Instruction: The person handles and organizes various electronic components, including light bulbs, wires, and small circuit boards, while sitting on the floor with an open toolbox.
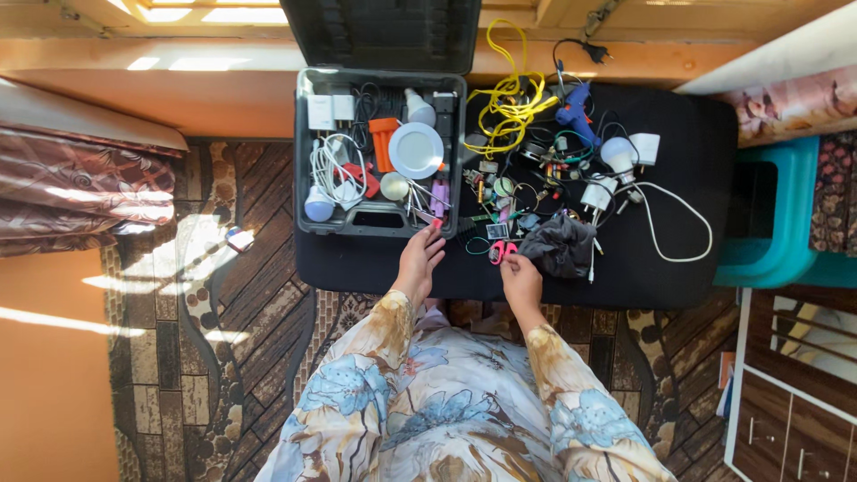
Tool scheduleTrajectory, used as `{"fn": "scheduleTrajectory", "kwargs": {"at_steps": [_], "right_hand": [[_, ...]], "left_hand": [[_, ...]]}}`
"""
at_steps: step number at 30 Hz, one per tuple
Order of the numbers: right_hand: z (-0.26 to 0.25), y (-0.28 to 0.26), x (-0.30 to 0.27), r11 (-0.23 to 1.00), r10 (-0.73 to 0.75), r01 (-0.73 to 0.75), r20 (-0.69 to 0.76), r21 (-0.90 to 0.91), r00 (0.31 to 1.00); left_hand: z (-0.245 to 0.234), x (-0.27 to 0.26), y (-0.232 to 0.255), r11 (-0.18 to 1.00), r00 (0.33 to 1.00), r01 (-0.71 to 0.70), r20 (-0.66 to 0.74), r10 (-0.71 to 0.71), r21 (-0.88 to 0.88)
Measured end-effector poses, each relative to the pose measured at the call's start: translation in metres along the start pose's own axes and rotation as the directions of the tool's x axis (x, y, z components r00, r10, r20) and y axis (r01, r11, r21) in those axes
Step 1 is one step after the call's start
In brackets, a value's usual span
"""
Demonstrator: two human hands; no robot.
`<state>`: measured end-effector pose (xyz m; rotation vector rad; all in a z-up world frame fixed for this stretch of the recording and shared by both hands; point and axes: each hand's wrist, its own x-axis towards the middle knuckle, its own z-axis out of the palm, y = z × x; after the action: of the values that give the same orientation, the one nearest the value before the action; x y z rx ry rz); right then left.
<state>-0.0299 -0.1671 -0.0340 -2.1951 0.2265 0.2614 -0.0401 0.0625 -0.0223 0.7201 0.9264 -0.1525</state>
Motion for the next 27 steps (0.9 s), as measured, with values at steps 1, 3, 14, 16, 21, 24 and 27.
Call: {"fn": "scheduleTrajectory", "kwargs": {"at_steps": [1, 3, 14, 16, 21, 24, 27], "right_hand": [[0.003, -0.001, 0.006, 0.998, -0.044, 0.044, 0.010, 0.037, 0.999], [0.007, -0.006, 0.015, 0.993, -0.114, 0.112, 0.030, 0.043, 0.993], [-0.004, -0.031, 0.067, 0.568, -0.604, 0.631, 0.253, -0.528, 0.756], [-0.003, -0.036, 0.072, 0.569, -0.557, 0.593, 0.263, -0.569, 0.788], [-0.020, -0.056, 0.056, 0.808, -0.492, 0.499, 0.110, -0.313, 0.864], [-0.027, -0.076, 0.033, 0.880, -0.449, 0.448, 0.032, -0.156, 0.893], [-0.046, -0.082, -0.003, 0.878, -0.466, 0.473, 0.088, -0.076, 0.880]], "left_hand": [[0.004, -0.002, -0.003, 0.999, 0.999, -0.030, 0.036, 0.030, 0.010], [0.012, -0.002, -0.015, 0.999, 0.999, -0.004, 0.048, 0.002, 0.048], [0.010, -0.001, -0.072, 0.967, 0.981, 0.167, 0.069, -0.184, 0.194], [0.005, -0.004, -0.072, 0.959, 0.978, 0.190, 0.051, -0.205, 0.209], [0.009, -0.011, -0.067, 0.966, 0.980, 0.185, 0.042, -0.195, 0.178], [0.028, -0.009, -0.064, 0.977, 0.982, 0.159, 0.082, -0.172, 0.140], [0.051, 0.000, -0.075, 1.000, 0.968, -0.004, 0.253, -0.001, 0.019]]}}
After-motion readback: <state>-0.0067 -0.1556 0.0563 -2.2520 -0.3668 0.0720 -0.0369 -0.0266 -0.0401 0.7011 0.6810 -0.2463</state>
